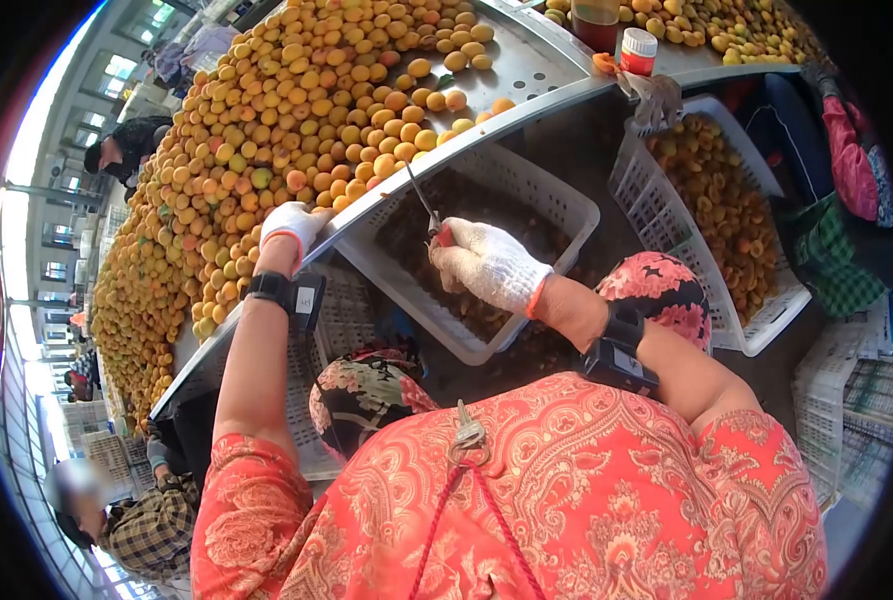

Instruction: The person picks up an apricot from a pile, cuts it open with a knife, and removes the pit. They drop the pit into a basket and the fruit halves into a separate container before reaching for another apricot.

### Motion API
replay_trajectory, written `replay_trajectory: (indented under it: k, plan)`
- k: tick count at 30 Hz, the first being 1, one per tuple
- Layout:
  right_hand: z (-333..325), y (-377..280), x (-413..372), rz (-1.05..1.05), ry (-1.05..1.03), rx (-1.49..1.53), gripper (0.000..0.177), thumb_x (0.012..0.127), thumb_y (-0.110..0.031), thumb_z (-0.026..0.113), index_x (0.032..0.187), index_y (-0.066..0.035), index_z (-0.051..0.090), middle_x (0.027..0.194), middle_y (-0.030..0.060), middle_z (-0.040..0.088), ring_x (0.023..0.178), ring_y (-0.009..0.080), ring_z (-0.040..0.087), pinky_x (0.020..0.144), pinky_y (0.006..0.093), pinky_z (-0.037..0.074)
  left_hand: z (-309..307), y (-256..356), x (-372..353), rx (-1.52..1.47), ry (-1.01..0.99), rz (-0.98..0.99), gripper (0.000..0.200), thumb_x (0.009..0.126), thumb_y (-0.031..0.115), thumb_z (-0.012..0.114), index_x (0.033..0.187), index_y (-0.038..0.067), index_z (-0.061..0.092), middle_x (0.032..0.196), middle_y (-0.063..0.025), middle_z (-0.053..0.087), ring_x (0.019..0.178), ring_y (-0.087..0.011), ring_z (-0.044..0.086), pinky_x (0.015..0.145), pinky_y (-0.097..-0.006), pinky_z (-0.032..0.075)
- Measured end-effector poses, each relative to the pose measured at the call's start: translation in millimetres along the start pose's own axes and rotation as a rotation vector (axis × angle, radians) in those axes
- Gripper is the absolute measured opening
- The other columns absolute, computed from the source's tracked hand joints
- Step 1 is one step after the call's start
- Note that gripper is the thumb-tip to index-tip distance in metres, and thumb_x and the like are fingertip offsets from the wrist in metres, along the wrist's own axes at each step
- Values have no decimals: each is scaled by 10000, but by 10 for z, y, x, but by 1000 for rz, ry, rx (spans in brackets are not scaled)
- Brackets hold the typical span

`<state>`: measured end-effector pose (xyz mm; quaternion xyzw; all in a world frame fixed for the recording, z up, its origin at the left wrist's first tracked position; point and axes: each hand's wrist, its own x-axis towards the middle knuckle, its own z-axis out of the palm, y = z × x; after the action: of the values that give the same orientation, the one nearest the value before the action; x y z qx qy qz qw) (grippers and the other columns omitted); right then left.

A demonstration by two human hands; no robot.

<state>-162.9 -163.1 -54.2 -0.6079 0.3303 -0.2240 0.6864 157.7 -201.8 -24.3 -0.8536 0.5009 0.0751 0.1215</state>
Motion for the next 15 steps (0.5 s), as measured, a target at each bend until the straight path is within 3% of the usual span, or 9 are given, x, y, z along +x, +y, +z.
replay_trajectory:
  k: [1, 2, 3, 5, 8, 9, 11, 13, 15]
  plan:
    - [-1, 47, 9, -10, -5, 101, 140, 967, -167, 505, 1024, -54, 566, 759, 8, 585, 638, 91, 540, 580, 253, 446, 13, -8, 54, -2, -1, 2, 485, 825, 453, 599, 1069, 58, 737, 984, -142, 734, 907, -284, 696, 835, -360, 522]
    - [3, -140, -55, 38, 29, 46, 135, 962, -153, 506, 954, -34, 571, 740, 38, 573, 686, 130, 561, 669, 301, 468, -10, -24, 79, -24, -42, 6, 486, 825, 455, 598, 1068, 58, 736, 1003, -143, 731, 908, -284, 695, 830, -363, 521]
    - [-2, -141, -39, 39, 31, 45, 135, 962, -153, 506, 954, -34, 571, 740, 38, 573, 686, 130, 561, 669, 301, 468, -26, -27, 94, -45, -83, 10, 487, 824, 458, 598, 1067, 58, 735, 1022, -144, 729, 908, -284, 694, 825, -367, 521]
    - [-7, -137, -36, -25, 26, 69, 125, 996, -186, 509, 1015, -71, 555, 731, -33, 512, 601, 46, 461, 514, 220, 388, -13, -92, 42, -102, -72, -4, 489, 814, 438, 631, 1063, 28, 727, 1014, -153, 724, 872, -265, 691, 805, -353, 517]
    - [8, -278, -106, -48, 91, 27, 156, 988, -200, 549, 950, -49, 560, 720, -5, 527, 656, 92, 472, 626, 266, 420, -20, -264, -119, -820, 94, 56, 418, 838, 291, 675, 1067, -58, 680, 949, -129, 703, 789, -197, 647, 746, -288, 505]
    - [18, -322, -130, -49, 90, 27, 156, 988, -200, 549, 950, -49, 560, 720, -5, 527, 656, 92, 472, 626, 266, 420, -163, -225, -376, -1175, 4, 75, 354, 897, 214, 647, 1140, -44, 641, 974, -129, 698, 814, -182, 657, 709, -254, 505]
    - [42, -392, -189, -60, 32, 199, 186, 1014, -227, 552, 957, -50, 567, 733, -21, 531, 678, 79, 475, 627, 261, 419, -202, -225, -718, -1648, -132, 295, 324, 937, 131, 610, 1216, -31, 588, 999, -142, 691, 840, -178, 674, 682, -240, 527]
    - [119, -418, -196, -119, 14, 158, 197, 1030, -228, 534, 976, -44, 580, 751, -26, 547, 705, 66, 489, 636, 266, 434, -292, -82, -1183, -1861, -202, 398, 338, 935, 77, 599, 1245, -52, 553, 1039, -154, 686, 882, -214, 690, 705, -274, 568]
    - [243, -454, -227, -346, -10, 181, 205, 1028, -231, 533, 995, -36, 586, 751, -18, 556, 718, 64, 493, 646, 281, 450, -287, 55, -1533, -2013, -222, 439, 438, 871, 39, 662, 1282, -64, 548, 1083, -166, 664, 903, -251, 692, 733, -330, 600]
